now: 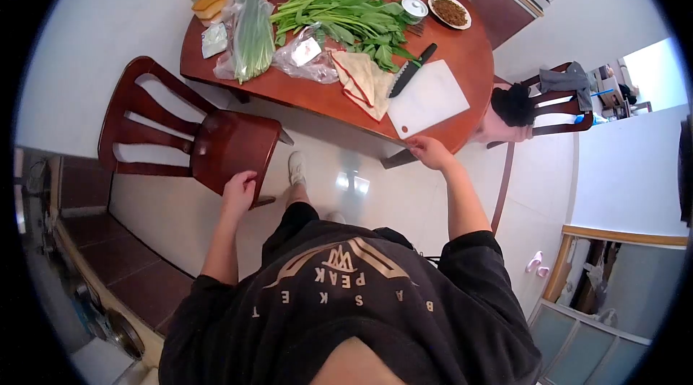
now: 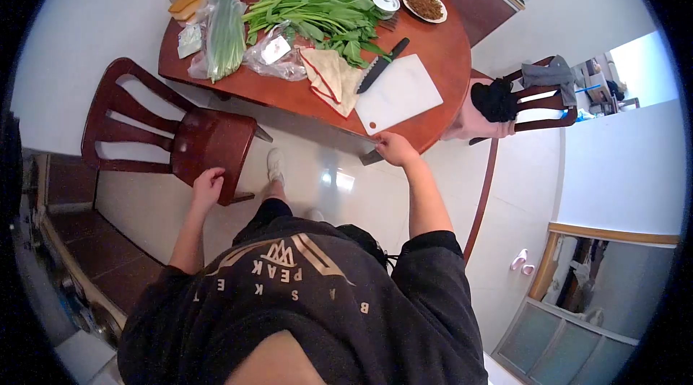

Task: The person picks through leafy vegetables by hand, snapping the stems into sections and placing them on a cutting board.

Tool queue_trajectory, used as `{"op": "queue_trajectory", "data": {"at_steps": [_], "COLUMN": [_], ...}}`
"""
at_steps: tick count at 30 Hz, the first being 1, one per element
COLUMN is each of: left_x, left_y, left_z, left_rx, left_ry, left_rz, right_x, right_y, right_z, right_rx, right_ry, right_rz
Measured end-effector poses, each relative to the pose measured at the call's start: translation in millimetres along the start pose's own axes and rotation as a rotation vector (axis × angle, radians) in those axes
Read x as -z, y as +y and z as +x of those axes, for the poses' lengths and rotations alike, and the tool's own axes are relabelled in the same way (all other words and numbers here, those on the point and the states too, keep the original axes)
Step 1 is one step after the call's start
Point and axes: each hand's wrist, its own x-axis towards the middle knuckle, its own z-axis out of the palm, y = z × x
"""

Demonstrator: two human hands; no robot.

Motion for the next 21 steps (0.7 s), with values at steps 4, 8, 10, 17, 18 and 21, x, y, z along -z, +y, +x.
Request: {"op": "queue_trajectory", "data": {"at_steps": [4, 8, 10, 17, 18, 21], "left_x": [3.2, 9.9, 10.4, -17.8, -30.5, -54.1], "left_y": [20.7, 49.6, 58.0, 75.1, 73.1, 69.0], "left_z": [101.3, 201.7, 246.0, 383.2, 392.8, 404.0], "left_rx": [-0.208, -0.341, -0.503, -0.612, -0.523, -0.298], "left_ry": [-0.037, -0.177, -0.233, -0.014, -0.023, -0.035], "left_rz": [0.028, 0.123, 0.176, 0.196, 0.154, 0.087], "right_x": [36.3, 90.0, 121.6, 192.0, 199.0, 220.6], "right_y": [-78.1, -161.4, -207.0, -301.5, -302.6, -238.8], "right_z": [34.7, 68.3, 79.8, 135.1, 150.8, 212.5], "right_rx": [-0.005, -0.016, -0.018, -0.246, -0.274, -0.119], "right_ry": [-0.022, 0.017, 0.024, 0.069, 0.059, 0.077], "right_rz": [-0.041, -0.098, -0.222, -0.915, -1.039, -1.311]}}
